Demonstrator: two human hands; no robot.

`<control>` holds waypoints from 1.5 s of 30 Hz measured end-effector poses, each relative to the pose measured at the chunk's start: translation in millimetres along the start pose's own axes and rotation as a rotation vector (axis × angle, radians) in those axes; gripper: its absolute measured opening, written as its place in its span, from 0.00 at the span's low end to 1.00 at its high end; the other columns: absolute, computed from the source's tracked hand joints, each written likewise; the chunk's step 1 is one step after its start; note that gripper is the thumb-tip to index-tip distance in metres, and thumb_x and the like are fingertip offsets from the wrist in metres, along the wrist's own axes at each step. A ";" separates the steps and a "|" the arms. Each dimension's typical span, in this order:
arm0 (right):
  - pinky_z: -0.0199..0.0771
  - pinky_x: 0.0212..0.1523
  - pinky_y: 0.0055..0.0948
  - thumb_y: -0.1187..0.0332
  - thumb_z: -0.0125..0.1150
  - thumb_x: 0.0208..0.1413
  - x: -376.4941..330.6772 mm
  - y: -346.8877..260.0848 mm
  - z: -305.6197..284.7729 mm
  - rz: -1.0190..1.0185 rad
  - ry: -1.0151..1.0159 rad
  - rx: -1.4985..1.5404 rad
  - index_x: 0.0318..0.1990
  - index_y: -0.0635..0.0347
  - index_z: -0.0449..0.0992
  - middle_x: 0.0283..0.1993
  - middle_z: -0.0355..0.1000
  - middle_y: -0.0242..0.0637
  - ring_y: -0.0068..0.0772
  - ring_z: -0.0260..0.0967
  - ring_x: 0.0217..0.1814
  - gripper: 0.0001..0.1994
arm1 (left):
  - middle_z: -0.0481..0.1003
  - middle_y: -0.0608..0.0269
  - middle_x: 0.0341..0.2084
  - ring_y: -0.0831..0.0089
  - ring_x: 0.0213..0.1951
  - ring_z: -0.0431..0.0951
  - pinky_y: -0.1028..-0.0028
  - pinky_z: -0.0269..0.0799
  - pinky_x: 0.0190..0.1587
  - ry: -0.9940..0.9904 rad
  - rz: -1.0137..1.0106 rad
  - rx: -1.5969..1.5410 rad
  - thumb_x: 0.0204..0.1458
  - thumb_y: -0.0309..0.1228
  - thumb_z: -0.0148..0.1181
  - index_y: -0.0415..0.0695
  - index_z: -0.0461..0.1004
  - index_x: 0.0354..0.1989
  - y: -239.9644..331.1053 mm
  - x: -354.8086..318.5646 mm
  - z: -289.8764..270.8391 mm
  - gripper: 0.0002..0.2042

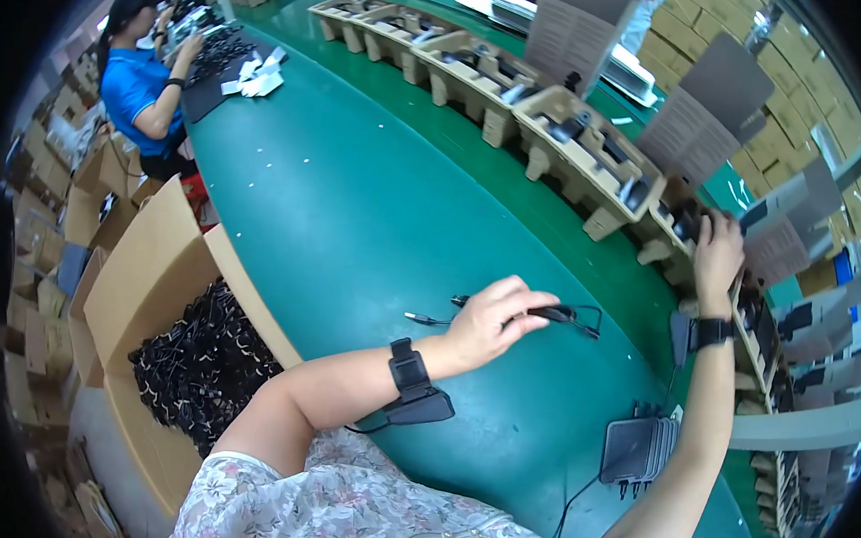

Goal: The person picks up a cable and a base, connects them, and places the assembly into a cardboard tray. They repeat this process several times, then retrieve more bases from a large box to continue.

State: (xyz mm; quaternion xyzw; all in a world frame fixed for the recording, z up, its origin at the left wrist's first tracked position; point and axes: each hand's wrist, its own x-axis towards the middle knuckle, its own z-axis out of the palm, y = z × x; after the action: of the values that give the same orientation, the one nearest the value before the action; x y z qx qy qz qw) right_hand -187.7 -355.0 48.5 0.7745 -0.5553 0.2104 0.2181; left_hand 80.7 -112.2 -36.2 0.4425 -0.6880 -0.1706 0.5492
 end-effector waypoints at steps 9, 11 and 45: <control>0.67 0.47 0.32 0.69 0.52 0.55 -94.4 -187.3 -125.7 -0.509 -0.709 0.765 0.54 0.64 0.65 0.46 0.69 0.48 0.44 0.68 0.48 0.18 | 0.65 0.52 0.36 0.57 0.36 0.70 0.64 0.68 0.36 0.156 0.113 0.011 0.44 0.23 0.59 0.41 0.59 0.44 9.1 -4.8 -1.2 0.19; 0.69 0.42 0.37 0.67 0.54 0.54 -100.0 -190.2 -129.3 -0.289 -0.860 0.711 0.53 0.65 0.66 0.44 0.71 0.48 0.47 0.70 0.44 0.19 | 0.65 0.51 0.38 0.56 0.37 0.70 0.64 0.68 0.38 0.143 0.084 0.034 0.44 0.24 0.60 0.40 0.59 0.44 13.7 -2.9 -8.3 0.20; 0.70 0.33 0.38 0.70 0.54 0.50 -10.8 -98.3 -104.4 -0.336 0.035 -0.093 0.44 0.56 0.72 0.29 0.68 0.43 0.48 0.69 0.32 0.12 | 0.68 0.58 0.30 0.64 0.33 0.70 0.68 0.67 0.35 -0.054 -0.133 -0.048 0.48 0.21 0.54 0.40 0.61 0.48 -10.0 0.6 -25.2 0.18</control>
State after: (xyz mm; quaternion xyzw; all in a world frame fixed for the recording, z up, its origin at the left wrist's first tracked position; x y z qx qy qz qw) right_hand -106.0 -258.7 117.3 0.8417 -0.4231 0.1588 0.2954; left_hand 107.8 -111.8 -34.5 0.4690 -0.6675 -0.2351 0.5284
